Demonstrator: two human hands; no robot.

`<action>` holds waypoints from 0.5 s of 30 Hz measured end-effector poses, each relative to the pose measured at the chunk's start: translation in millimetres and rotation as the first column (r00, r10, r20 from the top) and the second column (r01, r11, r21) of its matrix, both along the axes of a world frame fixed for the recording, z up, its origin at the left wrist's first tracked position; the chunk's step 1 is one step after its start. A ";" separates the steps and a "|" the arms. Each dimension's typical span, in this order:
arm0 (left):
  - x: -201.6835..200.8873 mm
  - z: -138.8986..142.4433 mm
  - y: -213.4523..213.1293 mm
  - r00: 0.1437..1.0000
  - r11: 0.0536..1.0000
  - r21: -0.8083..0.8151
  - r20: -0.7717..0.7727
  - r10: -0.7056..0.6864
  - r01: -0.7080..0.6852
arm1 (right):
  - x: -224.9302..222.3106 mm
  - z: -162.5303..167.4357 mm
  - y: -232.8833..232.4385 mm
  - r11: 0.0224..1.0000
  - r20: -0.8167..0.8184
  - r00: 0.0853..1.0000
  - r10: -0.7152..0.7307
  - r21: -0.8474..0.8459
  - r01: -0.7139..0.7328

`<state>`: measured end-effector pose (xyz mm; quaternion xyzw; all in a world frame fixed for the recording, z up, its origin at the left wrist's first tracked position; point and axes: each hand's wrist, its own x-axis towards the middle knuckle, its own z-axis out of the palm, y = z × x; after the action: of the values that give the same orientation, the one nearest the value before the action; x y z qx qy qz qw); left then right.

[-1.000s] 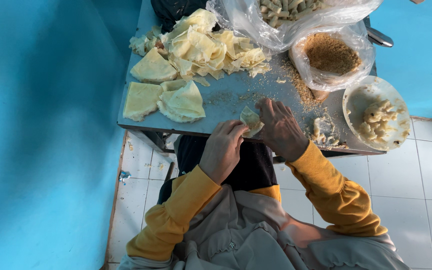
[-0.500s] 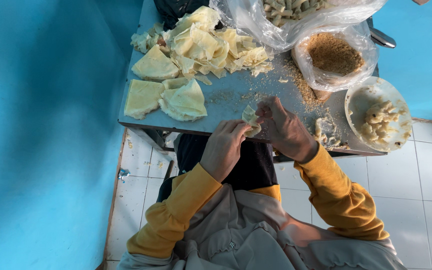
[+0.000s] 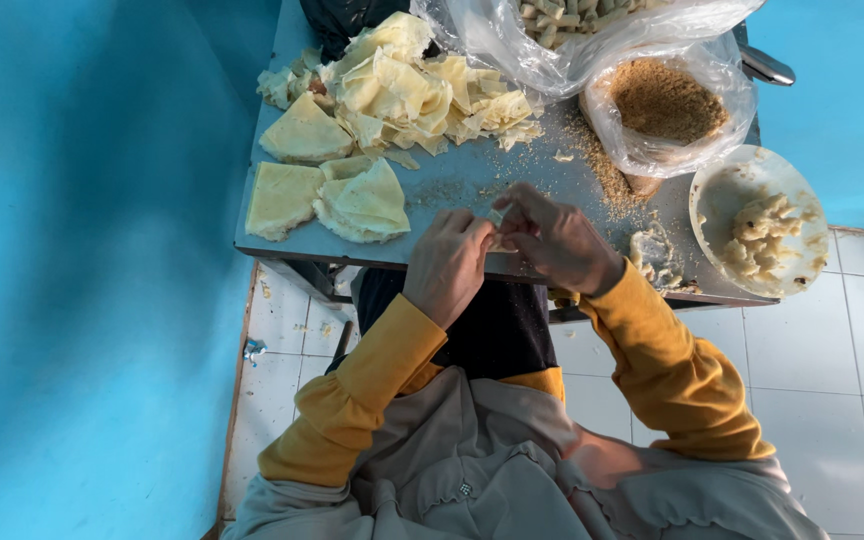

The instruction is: The person sits at a small table and folds thin pastry sheets by hand, rolling each piece into a small roll. They dip the ends of some rolls into a brown powdery filling from a plastic-lined container and place the finished rolls into a plastic bag of similar rolls on the table.

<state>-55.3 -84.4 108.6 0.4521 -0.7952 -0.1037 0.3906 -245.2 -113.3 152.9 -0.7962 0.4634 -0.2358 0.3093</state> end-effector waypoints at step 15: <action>1.6 -8.4 -25.8 0.996 0.994 0.089 0.057 -0.072 0.067 | 0.5 12.1 1.7 0.964 -0.062 0.980 0.187 -0.178 -0.195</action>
<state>-53.7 -110.1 100.2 0.4436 -0.8167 -0.1382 0.3424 -244.8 -111.7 165.0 -0.8673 0.3675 -0.2288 0.2457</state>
